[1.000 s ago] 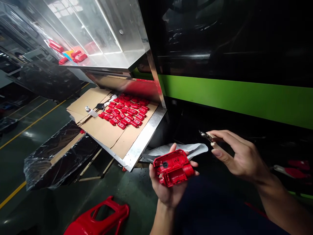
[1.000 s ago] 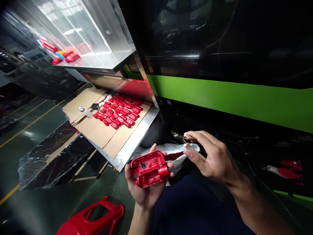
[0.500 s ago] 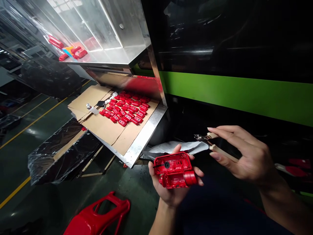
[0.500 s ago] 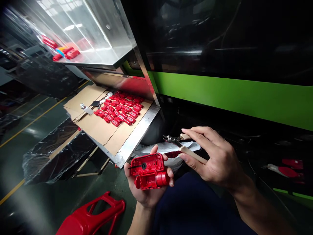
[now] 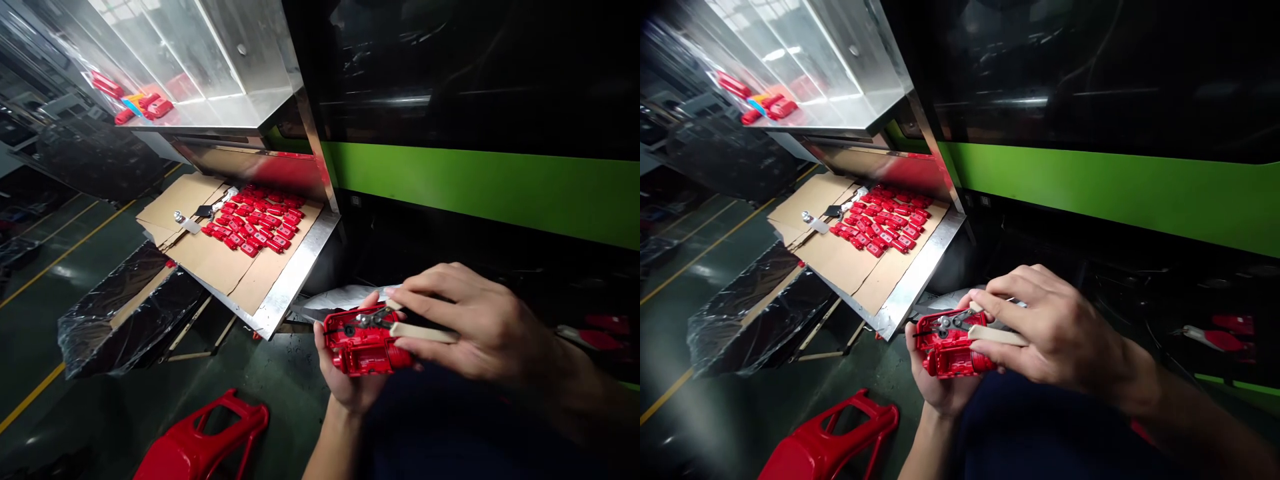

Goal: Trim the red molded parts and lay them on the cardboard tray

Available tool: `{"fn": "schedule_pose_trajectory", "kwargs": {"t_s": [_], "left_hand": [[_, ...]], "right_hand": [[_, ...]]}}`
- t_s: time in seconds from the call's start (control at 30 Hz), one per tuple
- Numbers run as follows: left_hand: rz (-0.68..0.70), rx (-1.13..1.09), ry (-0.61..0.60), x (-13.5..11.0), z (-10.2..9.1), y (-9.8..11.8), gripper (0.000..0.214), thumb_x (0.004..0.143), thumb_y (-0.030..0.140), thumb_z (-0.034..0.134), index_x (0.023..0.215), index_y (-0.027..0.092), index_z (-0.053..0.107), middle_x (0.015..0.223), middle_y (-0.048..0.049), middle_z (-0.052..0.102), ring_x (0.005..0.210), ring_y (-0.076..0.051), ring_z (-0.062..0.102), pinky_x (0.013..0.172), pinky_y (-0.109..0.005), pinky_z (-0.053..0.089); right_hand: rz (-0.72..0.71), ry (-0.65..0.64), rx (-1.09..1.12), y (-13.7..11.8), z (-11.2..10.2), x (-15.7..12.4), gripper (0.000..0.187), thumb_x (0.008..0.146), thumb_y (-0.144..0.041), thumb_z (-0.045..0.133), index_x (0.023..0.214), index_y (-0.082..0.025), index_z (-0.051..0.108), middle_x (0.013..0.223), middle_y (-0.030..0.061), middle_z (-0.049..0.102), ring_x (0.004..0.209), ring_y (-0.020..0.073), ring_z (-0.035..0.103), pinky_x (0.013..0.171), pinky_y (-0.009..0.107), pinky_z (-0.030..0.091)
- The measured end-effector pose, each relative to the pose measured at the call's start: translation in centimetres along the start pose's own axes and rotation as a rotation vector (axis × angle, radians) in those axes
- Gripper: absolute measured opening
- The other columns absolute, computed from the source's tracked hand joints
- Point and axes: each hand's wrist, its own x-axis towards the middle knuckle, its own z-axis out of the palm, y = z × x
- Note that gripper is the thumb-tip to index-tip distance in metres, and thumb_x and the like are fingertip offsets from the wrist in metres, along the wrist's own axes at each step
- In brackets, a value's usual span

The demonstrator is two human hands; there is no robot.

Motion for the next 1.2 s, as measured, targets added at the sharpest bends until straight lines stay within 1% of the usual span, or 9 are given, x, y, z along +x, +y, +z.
{"fn": "schedule_pose_trajectory", "kwargs": {"t_s": [0.1, 0.17, 0.27, 0.37, 0.5, 0.67, 0.93, 1.1, 1.2], "left_hand": [[0.06, -0.027, 0.092, 0.0, 0.1, -0.3, 0.08, 0.092, 0.072, 0.028, 0.127, 0.009, 0.063, 0.131, -0.0166, 0.063, 0.123, -0.03, 0.057, 0.112, -0.042, 0.039], [0.076, -0.05, 0.114, -0.2, 0.1, -0.5, 0.075, 0.094, 0.069, 0.03, 0.121, 0.01, 0.068, 0.128, -0.0152, 0.065, 0.12, -0.027, 0.059, 0.114, -0.038, 0.037], [0.081, -0.075, 0.127, -0.3, 0.0, -0.7, 0.069, 0.094, 0.067, 0.034, 0.115, 0.013, 0.071, 0.123, -0.014, 0.069, 0.115, -0.025, 0.062, 0.11, -0.038, 0.041], [0.078, -0.09, 0.136, -0.4, -0.3, -0.8, 0.066, 0.093, 0.066, 0.039, 0.116, 0.013, 0.071, 0.122, -0.013, 0.069, 0.115, -0.024, 0.063, 0.108, -0.036, 0.044], [0.06, -0.123, 0.081, -0.4, -0.5, -0.8, 0.067, 0.094, 0.064, 0.04, 0.12, 0.009, 0.068, 0.12, -0.0133, 0.07, 0.113, -0.022, 0.064, 0.105, -0.034, 0.046], [0.07, -0.138, 0.045, -0.4, -0.4, -0.7, 0.067, 0.096, 0.062, 0.037, 0.121, 0.008, 0.067, 0.12, -0.0135, 0.07, 0.112, -0.022, 0.065, 0.104, -0.033, 0.047], [0.063, -0.125, 0.069, -0.3, -0.6, -0.8, 0.061, 0.093, 0.061, 0.049, 0.119, 0.01, 0.069, 0.117, -0.0128, 0.072, 0.111, -0.022, 0.065, 0.102, -0.032, 0.048], [0.072, -0.111, 0.109, -0.3, -0.6, -0.8, 0.063, 0.093, 0.062, 0.046, 0.117, 0.009, 0.07, 0.117, -0.013, 0.072, 0.111, -0.022, 0.065, 0.103, -0.033, 0.047], [0.084, -0.117, 0.108, -0.3, -0.5, -0.9, 0.063, 0.095, 0.062, 0.042, 0.116, 0.011, 0.071, 0.118, -0.0134, 0.071, 0.111, -0.022, 0.065, 0.104, -0.032, 0.046]], "right_hand": [[-0.069, -0.07, -0.041, -0.6, 0.0, 1.1, 0.04, 0.091, -0.039, 0.064, 0.119, -0.01, 0.065, 0.107, 0.0104, 0.068, 0.094, 0.0232, 0.06, 0.083, 0.041, 0.05], [-0.09, -0.108, -0.083, -0.9, 0.1, 1.6, 0.038, 0.092, -0.039, 0.062, 0.117, -0.011, 0.066, 0.106, 0.0092, 0.069, 0.096, 0.0235, 0.06, 0.085, 0.041, 0.049], [-0.091, -0.15, -0.118, -1.2, 0.4, 2.1, 0.035, 0.092, -0.038, 0.062, 0.115, -0.012, 0.067, 0.105, 0.0077, 0.069, 0.095, 0.0235, 0.059, 0.084, 0.04, 0.049], [-0.084, -0.182, -0.127, -1.3, 0.8, 2.2, 0.033, 0.093, -0.038, 0.06, 0.113, -0.013, 0.068, 0.103, 0.0076, 0.069, 0.094, 0.0236, 0.059, 0.085, 0.04, 0.048], [-0.068, -0.212, -0.128, -1.4, 1.2, 2.2, 0.034, 0.093, -0.039, 0.059, 0.113, -0.012, 0.067, 0.102, 0.0069, 0.068, 0.093, 0.0237, 0.058, 0.086, 0.042, 0.047], [-0.054, -0.217, -0.125, -1.4, 1.2, 2.2, 0.033, 0.094, -0.039, 0.058, 0.113, -0.013, 0.067, 0.102, 0.0064, 0.068, 0.094, 0.0235, 0.057, 0.086, 0.041, 0.046], [-0.054, -0.222, -0.118, -1.4, 1.3, 2.2, 0.031, 0.093, -0.038, 0.06, 0.109, -0.013, 0.067, 0.098, 0.0058, 0.067, 0.092, 0.0231, 0.057, 0.087, 0.042, 0.045], [-0.049, -0.249, -0.129, -1.5, 1.4, 2.1, 0.031, 0.094, -0.039, 0.057, 0.108, -0.013, 0.067, 0.099, 0.0054, 0.066, 0.092, 0.0233, 0.056, 0.086, 0.042, 0.044], [-0.053, -0.246, -0.13, -1.5, 1.4, 2.2, 0.032, 0.094, -0.039, 0.056, 0.109, -0.013, 0.066, 0.1, 0.0055, 0.066, 0.093, 0.0233, 0.056, 0.086, 0.041, 0.044]]}}
